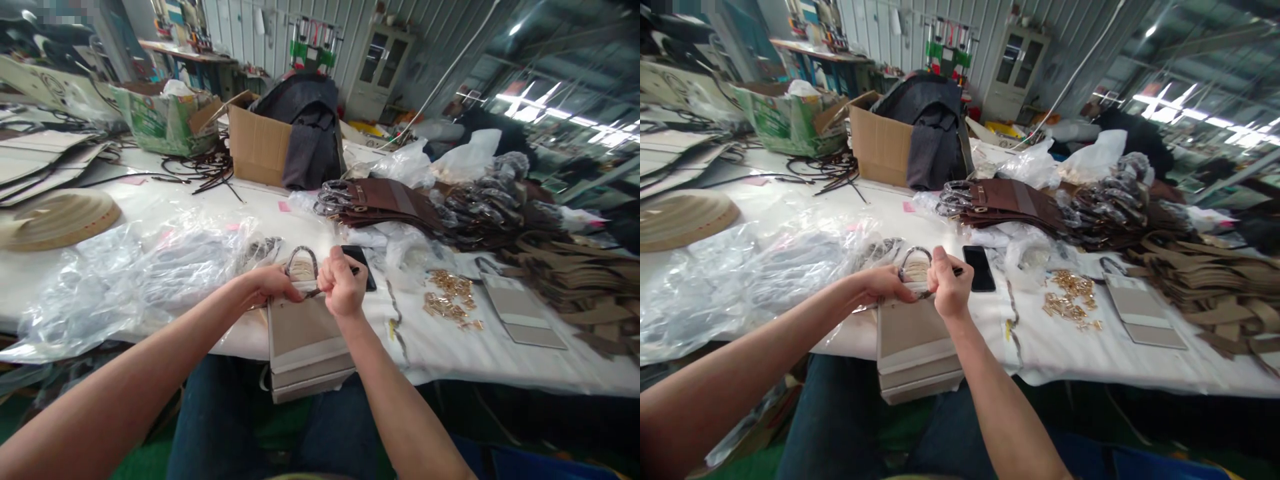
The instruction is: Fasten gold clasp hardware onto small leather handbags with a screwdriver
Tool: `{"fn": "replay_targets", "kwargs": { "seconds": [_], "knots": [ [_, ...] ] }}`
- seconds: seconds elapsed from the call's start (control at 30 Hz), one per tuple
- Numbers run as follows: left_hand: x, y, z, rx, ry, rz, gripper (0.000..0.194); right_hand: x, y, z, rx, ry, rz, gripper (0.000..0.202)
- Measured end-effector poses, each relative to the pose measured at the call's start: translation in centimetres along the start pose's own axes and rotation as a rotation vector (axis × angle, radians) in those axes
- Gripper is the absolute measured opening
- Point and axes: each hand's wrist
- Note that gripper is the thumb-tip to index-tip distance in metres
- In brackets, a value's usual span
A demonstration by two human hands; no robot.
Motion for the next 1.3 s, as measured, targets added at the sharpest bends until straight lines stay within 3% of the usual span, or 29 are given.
{"fn": "replay_targets", "kwargs": {
  "seconds": [0.2,0.7,0.83,1.0,1.1,1.2,1.3],
  "knots": [
    [0.1,0.2,0.2,-0.01,-0.055,-0.004,0.039,-0.3,-0.9,1.7,0.079,0.022,0.033,0.079],
    [-0.2,0.3,0.6,-0.047,0.017,-0.024,0.037,-0.5,0.2,1.8,-0.023,0.102,0.087,0.08],
    [-0.7,0.3,0.7,-0.055,0.03,-0.019,0.035,1.6,1.8,0.9,-0.115,0.185,0.024,0.077],
    [-1.0,0.2,0.6,-0.092,0.038,-0.006,0.049,6.0,4.2,-1.3,-0.314,0.439,-0.106,0.068],
    [-0.8,0.1,0.5,-0.073,0.015,0.004,0.052,7.0,4.4,-1.4,-0.325,0.518,-0.096,0.066],
    [-0.4,-0.1,0.7,-0.07,0.001,0.037,0.05,5.6,3.1,-0.2,-0.204,0.439,-0.01,0.07],
    [0.0,-0.1,1.0,-0.083,0.015,0.044,0.045,2.7,1.1,1.2,-0.038,0.211,0.023,0.077]
  ]
}}
Point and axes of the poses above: each hand's wrist, its own x-axis towards the middle knuckle, its own y-axis out of the palm, z = x × y, and after that the axes turned 8 degrees about -z, right-handed
